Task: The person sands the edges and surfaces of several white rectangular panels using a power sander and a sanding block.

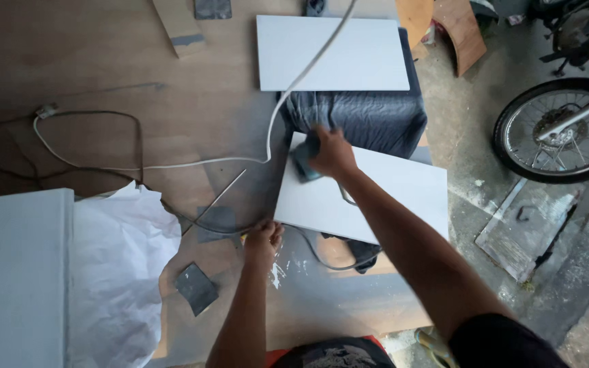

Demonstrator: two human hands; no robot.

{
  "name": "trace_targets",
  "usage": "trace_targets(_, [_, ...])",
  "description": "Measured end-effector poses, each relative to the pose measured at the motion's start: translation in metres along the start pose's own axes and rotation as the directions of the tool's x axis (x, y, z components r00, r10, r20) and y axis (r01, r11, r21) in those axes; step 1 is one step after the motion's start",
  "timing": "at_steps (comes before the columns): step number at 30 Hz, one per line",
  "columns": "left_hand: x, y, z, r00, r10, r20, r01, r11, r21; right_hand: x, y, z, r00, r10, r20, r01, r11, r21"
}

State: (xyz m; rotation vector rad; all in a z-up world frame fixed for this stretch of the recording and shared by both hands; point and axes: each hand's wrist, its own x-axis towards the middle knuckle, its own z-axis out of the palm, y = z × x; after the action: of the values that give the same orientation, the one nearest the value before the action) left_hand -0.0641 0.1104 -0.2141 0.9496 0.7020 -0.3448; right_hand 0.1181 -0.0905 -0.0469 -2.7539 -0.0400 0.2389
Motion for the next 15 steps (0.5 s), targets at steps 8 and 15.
trace_targets(8, [-0.021,0.006,0.009,0.998,0.054,0.041,-0.044,0.977,-0.208,0.056,0.022,0.005,0.994,0.061,-0.095,-0.054,0.996,0.075])
trace_targets(15, [0.004,-0.024,-0.015,0.843,0.506,0.18,-0.518,0.677,0.523,-0.015,-0.028,-0.044,0.91,-0.346,0.228,0.335,0.938,0.083])
